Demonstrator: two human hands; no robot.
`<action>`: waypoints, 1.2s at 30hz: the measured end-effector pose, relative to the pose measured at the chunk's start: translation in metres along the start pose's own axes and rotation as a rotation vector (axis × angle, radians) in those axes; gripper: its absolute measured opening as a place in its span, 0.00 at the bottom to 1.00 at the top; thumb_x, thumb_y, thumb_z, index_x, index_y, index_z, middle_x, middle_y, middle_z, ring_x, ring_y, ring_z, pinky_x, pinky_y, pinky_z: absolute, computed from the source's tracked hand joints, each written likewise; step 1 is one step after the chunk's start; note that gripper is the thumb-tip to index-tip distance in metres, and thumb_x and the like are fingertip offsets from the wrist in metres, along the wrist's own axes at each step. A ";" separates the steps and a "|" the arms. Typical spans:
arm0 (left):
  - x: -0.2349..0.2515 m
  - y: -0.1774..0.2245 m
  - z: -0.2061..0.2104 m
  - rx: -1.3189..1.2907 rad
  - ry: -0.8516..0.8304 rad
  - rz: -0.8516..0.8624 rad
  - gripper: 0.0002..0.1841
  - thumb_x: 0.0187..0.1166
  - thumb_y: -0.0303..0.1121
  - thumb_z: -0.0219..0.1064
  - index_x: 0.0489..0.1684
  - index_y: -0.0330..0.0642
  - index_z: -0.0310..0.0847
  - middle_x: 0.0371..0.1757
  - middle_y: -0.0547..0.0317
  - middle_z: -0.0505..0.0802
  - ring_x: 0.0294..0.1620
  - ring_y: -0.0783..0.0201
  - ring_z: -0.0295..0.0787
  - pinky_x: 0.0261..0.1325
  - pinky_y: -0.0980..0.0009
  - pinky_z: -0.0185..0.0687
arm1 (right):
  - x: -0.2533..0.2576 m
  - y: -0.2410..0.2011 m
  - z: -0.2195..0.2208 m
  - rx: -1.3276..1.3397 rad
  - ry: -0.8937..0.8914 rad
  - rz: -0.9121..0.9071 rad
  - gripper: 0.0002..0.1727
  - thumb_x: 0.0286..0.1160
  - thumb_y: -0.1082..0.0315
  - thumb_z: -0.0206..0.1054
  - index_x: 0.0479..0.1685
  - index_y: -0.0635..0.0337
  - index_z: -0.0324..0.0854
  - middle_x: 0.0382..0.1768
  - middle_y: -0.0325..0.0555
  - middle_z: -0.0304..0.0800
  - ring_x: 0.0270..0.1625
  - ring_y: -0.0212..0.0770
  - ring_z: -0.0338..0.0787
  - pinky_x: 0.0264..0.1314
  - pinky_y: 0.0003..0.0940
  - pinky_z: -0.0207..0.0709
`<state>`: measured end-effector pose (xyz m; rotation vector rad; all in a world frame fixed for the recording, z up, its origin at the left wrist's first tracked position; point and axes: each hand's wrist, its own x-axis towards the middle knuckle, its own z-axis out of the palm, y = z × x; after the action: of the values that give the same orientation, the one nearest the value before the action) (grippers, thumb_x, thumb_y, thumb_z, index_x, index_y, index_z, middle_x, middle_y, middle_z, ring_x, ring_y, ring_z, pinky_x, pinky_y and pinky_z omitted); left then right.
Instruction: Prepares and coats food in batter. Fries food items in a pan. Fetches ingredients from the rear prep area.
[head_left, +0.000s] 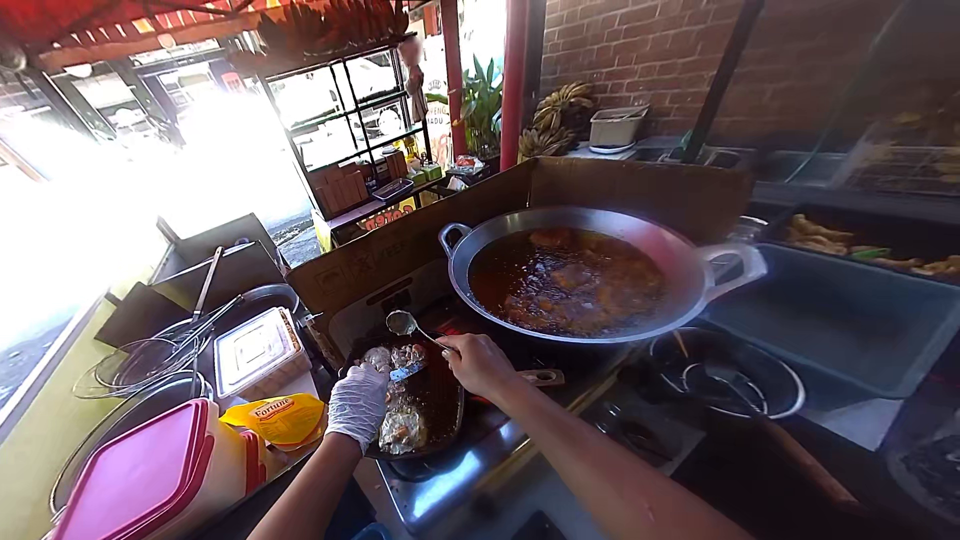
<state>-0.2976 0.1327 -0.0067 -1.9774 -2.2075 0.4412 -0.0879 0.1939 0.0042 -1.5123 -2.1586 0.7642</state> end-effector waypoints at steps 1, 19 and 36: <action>0.001 0.001 -0.001 0.004 0.004 -0.006 0.19 0.81 0.31 0.60 0.69 0.49 0.82 0.62 0.38 0.88 0.61 0.37 0.88 0.49 0.44 0.88 | -0.002 0.000 -0.001 0.004 -0.003 0.002 0.19 0.90 0.59 0.57 0.71 0.38 0.87 0.51 0.40 0.96 0.53 0.42 0.95 0.61 0.52 0.87; 0.001 -0.072 -0.014 -0.109 -0.076 0.055 0.22 0.89 0.47 0.50 0.77 0.67 0.79 0.66 0.57 0.91 0.67 0.52 0.88 0.66 0.45 0.83 | -0.002 0.020 0.013 0.472 -0.010 0.090 0.15 0.89 0.59 0.60 0.58 0.54 0.90 0.35 0.41 0.93 0.37 0.34 0.90 0.50 0.37 0.86; 0.018 -0.031 -0.013 -0.143 -0.291 0.048 0.23 0.87 0.54 0.46 0.64 0.60 0.86 0.62 0.54 0.93 0.66 0.48 0.89 0.63 0.36 0.81 | -0.014 0.027 0.006 0.526 -0.012 0.085 0.17 0.84 0.54 0.65 0.59 0.52 0.91 0.42 0.42 0.94 0.43 0.36 0.91 0.55 0.40 0.85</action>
<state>-0.3250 0.1490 0.0139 -2.1630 -2.4272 0.6306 -0.0675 0.1867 -0.0180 -1.3192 -1.7161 1.2525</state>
